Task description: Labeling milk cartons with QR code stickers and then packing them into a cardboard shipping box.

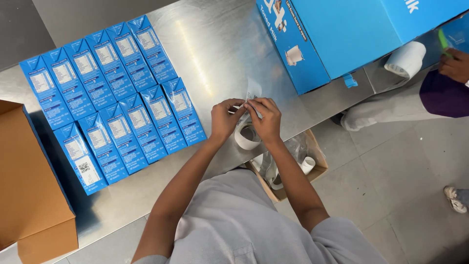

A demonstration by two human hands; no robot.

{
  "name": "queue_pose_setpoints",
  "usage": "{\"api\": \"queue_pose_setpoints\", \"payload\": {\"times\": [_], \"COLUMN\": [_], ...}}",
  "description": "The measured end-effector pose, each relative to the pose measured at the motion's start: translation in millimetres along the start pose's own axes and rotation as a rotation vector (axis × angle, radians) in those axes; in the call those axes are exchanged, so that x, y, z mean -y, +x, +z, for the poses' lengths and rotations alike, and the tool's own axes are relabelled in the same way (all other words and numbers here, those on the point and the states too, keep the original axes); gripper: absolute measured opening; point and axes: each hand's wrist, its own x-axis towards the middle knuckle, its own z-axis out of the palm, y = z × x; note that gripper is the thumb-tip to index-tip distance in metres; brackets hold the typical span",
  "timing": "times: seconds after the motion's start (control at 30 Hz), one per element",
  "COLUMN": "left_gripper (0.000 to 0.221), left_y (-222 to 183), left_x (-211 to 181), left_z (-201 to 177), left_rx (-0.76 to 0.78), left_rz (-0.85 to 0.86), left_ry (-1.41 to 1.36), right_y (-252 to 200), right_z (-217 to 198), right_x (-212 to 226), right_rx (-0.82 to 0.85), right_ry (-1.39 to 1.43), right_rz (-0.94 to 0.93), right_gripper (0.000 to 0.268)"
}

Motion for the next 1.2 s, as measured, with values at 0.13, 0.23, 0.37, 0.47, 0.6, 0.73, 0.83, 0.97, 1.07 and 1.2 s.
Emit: {"api": "queue_pose_setpoints", "payload": {"times": [0.13,0.23,0.37,0.47,0.6,0.73,0.83,0.97,1.07,1.2], "left_gripper": [0.016,0.014,0.013,0.014,0.016,0.018,0.024,0.029,0.051,0.029], "left_y": [-1,-1,-3,-4,-4,-4,2,6,-4,-29], "left_x": [0,3,-3,-3,-5,1,16,36,9,-39], "left_z": [-2,-4,-8,-8,-8,-10,-9,-16,-25,-45], "left_rx": [-0.042,-0.040,-0.015,0.004,0.019,-0.008,-0.078,-0.155,-0.293,-0.236], "left_rz": [0.033,0.081,0.138,0.155,0.130,0.102,0.033,0.030,0.299,0.142], "left_ry": [0.015,0.058,0.083,0.070,0.060,0.079,0.143,0.204,0.367,0.009], "right_y": [0,1,2,1,0,-4,-18,-17,-5,2], "right_z": [2,-1,-3,-2,2,9,18,-4,-15,-7], "right_x": [-3,-3,-7,-9,-12,-25,-84,-109,-52,53], "right_rx": [0.014,0.069,0.114,0.123,0.111,0.075,-0.115,-0.373,-0.540,-0.346], "right_ry": [-0.013,-0.039,-0.055,-0.108,-0.078,-0.021,0.323,0.558,0.579,0.134], "right_rz": [-0.025,-0.057,-0.123,-0.190,-0.142,-0.075,0.486,0.744,0.654,0.111], "right_gripper": [0.013,0.011,0.011,0.010,0.009,0.006,0.008,0.007,0.007,0.003]}}
